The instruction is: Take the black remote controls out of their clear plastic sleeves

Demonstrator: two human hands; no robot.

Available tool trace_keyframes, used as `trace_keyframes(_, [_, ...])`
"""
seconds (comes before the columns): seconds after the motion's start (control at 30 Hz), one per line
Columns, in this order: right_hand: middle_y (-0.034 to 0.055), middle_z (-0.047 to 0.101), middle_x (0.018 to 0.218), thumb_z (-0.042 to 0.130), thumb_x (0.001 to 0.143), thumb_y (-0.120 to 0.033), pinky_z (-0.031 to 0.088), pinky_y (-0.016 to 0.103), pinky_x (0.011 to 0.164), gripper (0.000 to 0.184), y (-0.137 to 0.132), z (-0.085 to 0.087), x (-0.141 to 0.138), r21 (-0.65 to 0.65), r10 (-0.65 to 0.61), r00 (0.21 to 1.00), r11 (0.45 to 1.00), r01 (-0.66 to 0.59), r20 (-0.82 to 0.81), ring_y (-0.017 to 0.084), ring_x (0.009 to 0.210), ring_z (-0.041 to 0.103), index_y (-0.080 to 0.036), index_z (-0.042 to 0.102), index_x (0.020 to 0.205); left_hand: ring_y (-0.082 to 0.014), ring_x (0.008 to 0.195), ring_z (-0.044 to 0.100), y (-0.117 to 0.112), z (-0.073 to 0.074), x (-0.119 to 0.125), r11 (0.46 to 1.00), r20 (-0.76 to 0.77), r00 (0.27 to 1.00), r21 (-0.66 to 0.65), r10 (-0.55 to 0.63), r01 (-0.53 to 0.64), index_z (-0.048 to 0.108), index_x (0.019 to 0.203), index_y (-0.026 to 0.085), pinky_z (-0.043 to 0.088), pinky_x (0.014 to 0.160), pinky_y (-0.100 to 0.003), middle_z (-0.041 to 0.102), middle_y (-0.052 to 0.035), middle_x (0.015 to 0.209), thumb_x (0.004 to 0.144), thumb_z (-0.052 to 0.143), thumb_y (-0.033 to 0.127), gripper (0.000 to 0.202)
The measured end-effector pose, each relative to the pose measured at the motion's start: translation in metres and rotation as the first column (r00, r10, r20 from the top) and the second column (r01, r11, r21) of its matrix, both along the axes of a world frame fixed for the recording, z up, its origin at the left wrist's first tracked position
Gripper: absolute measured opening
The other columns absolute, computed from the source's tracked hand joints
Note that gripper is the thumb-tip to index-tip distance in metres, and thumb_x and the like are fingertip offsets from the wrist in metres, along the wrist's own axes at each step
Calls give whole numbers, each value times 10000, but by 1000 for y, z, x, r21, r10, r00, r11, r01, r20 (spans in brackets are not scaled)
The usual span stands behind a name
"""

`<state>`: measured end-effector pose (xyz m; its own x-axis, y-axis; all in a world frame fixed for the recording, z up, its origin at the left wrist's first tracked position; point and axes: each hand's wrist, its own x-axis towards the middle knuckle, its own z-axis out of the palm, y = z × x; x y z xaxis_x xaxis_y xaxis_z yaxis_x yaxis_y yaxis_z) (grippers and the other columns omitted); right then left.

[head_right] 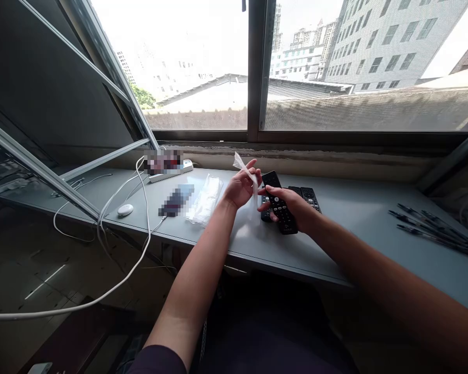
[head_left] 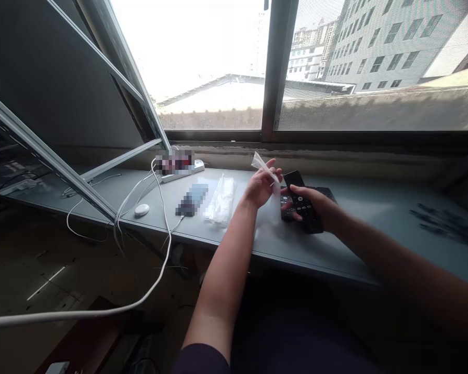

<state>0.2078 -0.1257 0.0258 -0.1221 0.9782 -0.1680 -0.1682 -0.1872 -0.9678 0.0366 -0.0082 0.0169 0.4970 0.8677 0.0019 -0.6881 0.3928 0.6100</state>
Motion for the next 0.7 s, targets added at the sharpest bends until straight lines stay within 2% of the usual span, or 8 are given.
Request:
trace_keyframes(0.1, [140,849,876,768,1083,-554,528,296,476,366,-1,1,2,-32,-4,1000,999,4,-17,183,522,629,-200,818,1159,-176,950,807,1,-4,-3,995,-59,996,71,-70,74,787,1422,258,608,1068,-336,787,-13,976,956,794,131,483])
trace_keyframes(0.23, [101,804,820,789,1060,-564,507,282,469,361,-1,3,3,-18,20,996,1000,-21,-83,165,518,586,-208,814,1117,-126,858,793,6,-9,-4,987,62,992,127,-109,100,782,1409,243,601,1145,-331,744,25,934,972,751,136,451])
trace_keyframes(0.37, [62,754,760,832,1012,-605,497,291,481,405,-1,4,2,8,62,991,998,-61,-122,154,498,544,-209,806,1097,-148,882,817,7,-7,-2,994,89,992,59,-93,88,741,1492,244,582,1202,-361,712,30,866,998,700,135,507])
trace_keyframes(0.5, [25,688,664,837,996,-647,497,306,506,455,-5,5,1,41,93,993,995,-90,-68,169,492,534,-213,819,1135,-177,968,836,3,-1,-1,998,67,995,10,-70,70,712,1545,247,580,1199,-353,701,20,816,998,694,126,560])
trace_keyframes(0.57, [24,680,658,834,993,-661,487,302,511,476,-7,6,0,49,104,993,994,-102,-53,165,496,528,-207,828,1137,-200,1059,846,1,1,-1,998,56,996,12,-68,68,707,1555,256,594,1185,-359,773,-19,908,1013,691,155,551])
trace_keyframes(0.63, [34,695,687,828,994,-666,484,307,513,490,-8,8,-1,55,97,994,994,-95,-50,167,507,535,-202,835,1150,-252,1201,837,1,2,0,997,52,996,14,-74,73,713,1553,259,613,1171,-396,849,-85,1110,1042,677,227,513])
trace_keyframes(0.7, [44,716,730,823,1003,-656,489,319,515,480,-9,10,-2,65,63,996,996,-59,-58,174,521,545,-207,837,1172,-316,1325,801,3,2,0,997,46,996,10,-83,82,729,1541,238,628,1151,-438,856,-140,1312,1070,658,343,488])
